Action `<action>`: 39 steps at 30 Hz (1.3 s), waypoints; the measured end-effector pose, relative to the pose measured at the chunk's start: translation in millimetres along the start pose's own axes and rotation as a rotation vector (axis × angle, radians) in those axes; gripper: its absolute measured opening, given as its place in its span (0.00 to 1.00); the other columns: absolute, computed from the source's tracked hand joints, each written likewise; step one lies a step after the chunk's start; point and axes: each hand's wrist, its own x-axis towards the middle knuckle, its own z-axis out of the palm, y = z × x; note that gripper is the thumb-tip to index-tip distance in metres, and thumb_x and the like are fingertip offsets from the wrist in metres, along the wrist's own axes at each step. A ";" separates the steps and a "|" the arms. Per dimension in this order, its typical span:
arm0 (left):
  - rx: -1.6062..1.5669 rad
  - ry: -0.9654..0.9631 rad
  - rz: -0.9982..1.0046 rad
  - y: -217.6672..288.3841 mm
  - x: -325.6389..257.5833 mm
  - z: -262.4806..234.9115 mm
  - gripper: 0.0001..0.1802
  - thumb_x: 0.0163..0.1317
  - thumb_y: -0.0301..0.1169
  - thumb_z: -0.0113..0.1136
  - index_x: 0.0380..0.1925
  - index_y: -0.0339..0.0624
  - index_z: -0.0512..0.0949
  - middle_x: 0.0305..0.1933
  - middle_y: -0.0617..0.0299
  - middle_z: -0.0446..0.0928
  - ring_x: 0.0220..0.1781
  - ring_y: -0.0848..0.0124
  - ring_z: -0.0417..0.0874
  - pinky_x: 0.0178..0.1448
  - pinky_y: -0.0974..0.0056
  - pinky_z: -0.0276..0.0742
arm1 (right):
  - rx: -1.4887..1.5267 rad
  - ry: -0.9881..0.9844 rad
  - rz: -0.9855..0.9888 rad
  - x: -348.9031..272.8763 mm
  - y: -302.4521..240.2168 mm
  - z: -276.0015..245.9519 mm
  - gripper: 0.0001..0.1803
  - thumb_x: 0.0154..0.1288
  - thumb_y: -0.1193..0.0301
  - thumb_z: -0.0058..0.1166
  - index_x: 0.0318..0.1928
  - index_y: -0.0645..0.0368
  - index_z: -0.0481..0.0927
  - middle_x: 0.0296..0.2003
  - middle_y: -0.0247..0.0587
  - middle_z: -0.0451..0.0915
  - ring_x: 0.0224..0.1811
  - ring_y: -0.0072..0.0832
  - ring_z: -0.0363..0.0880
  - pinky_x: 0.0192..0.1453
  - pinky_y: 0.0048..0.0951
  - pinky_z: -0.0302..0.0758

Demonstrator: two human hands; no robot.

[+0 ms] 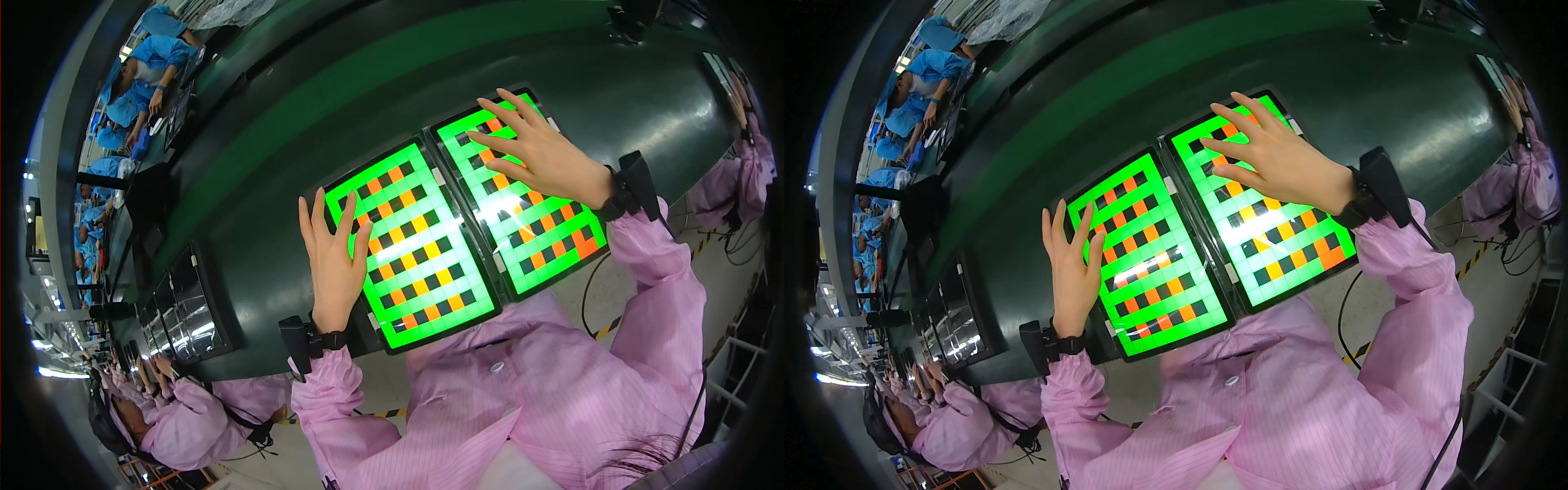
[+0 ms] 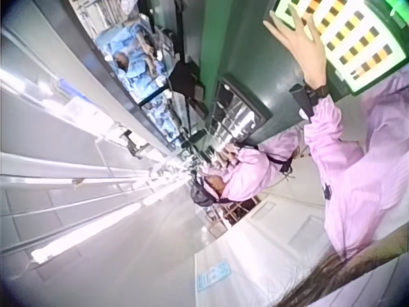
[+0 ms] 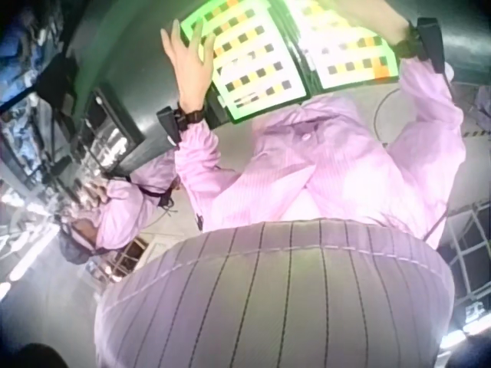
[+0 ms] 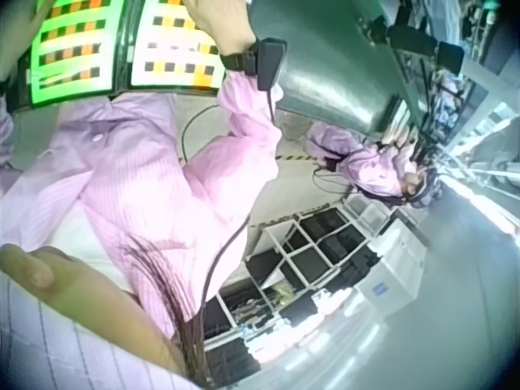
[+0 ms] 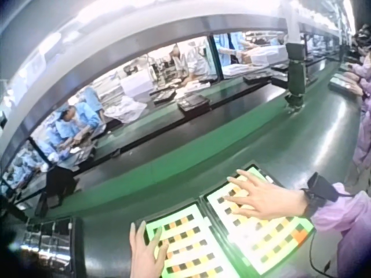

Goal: The person interacts with a dual-screen tablet device by hand on a factory workbench.

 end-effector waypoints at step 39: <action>0.038 -0.372 0.214 70.0 -101.6 -32.7 0.31 0.56 0.41 0.63 0.62 0.53 0.72 0.73 0.45 0.53 0.74 0.32 0.44 0.71 0.36 0.50 | 0.215 -0.135 -0.127 -124.4 -6.7 -51.0 0.26 0.67 0.48 0.47 0.58 0.48 0.77 0.68 0.47 0.61 0.72 0.58 0.50 0.73 0.62 0.50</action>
